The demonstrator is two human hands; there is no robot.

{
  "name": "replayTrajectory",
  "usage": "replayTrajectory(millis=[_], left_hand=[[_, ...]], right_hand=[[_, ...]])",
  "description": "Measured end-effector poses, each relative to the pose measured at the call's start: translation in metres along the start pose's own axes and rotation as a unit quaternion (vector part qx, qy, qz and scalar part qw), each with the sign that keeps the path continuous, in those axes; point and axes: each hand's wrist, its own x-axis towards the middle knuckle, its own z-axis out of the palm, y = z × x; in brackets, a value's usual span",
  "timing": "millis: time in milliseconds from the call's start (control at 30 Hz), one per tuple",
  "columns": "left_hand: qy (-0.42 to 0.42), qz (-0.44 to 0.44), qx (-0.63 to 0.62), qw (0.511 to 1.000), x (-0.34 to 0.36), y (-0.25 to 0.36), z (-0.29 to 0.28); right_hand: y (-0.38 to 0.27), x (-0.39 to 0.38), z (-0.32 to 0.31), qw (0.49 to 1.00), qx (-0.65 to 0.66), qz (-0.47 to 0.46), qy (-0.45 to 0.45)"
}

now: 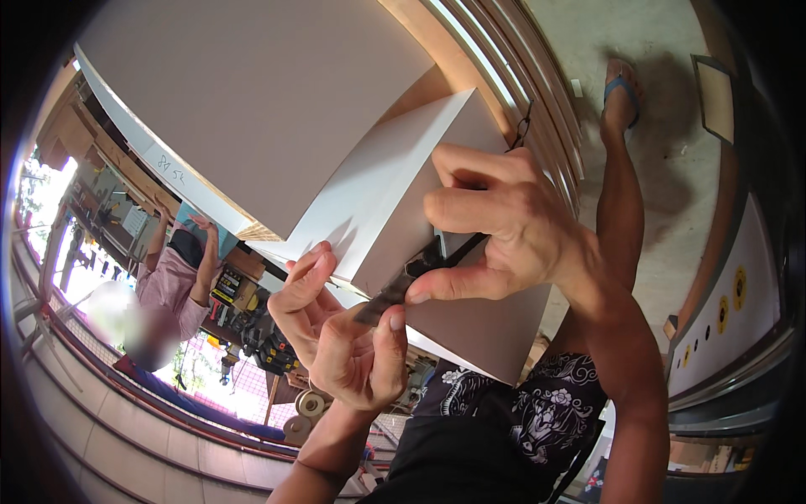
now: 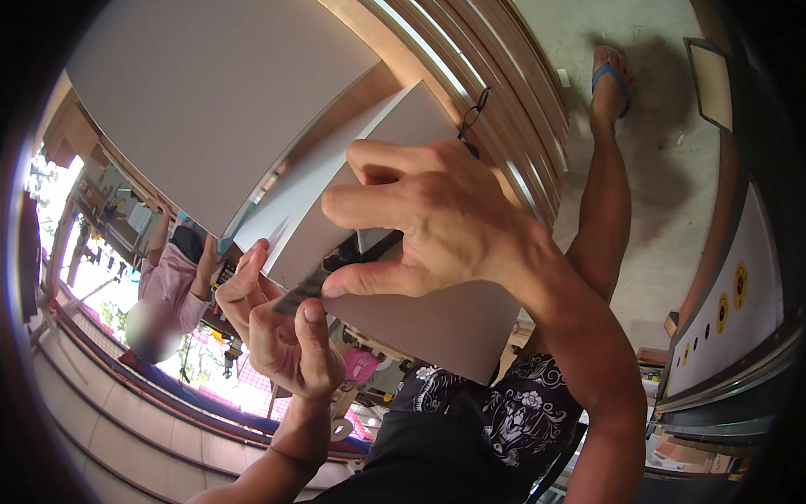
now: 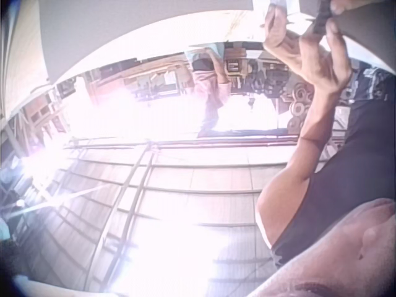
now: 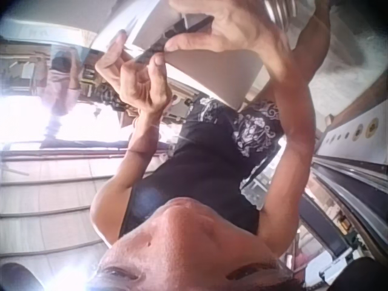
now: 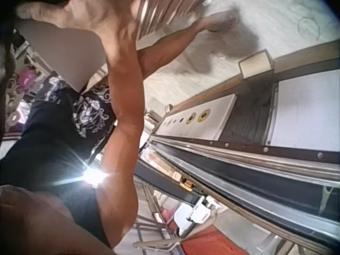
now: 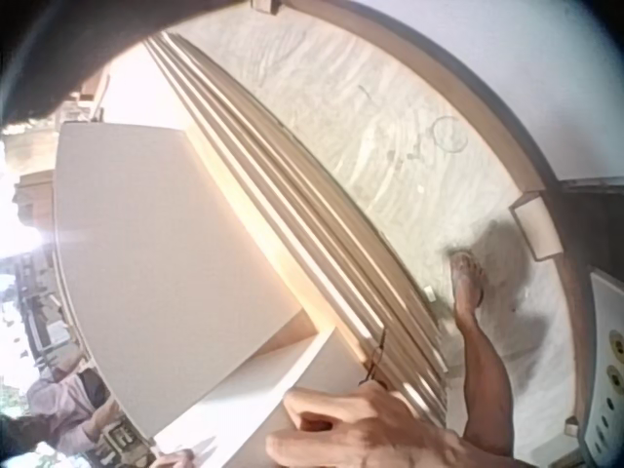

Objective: The person applies thin wooden edge banding to the edges of white drawer boxes. They position the banding, press it into place, and use a utility knife to trim the excess length flush with the drawer corners.

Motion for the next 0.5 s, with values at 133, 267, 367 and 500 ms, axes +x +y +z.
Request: replayTrajectory(millis=[133,267,367,500], left_hand=[[0.004,-0.012,-0.012,1.0,0.0015,0.0005,-0.0008],[0.003,-0.015,-0.032,0.999,0.0025,0.0021,-0.0002],[-0.007,-0.007,-0.025,1.0,0.0028,0.0021,-0.0004],[-0.02,-0.004,-0.015,1.0,0.0025,0.003,-0.0017]], right_hand=[[-0.0001,0.0021,0.0011,1.0,0.01,0.005,0.014],[0.0021,0.0026,-0.0013,1.0,0.011,0.0,-0.005],[0.0036,0.0013,-0.0052,1.0,0.003,0.0,-0.019],[0.0034,-0.0009,-0.0053,1.0,0.011,0.003,-0.019]])
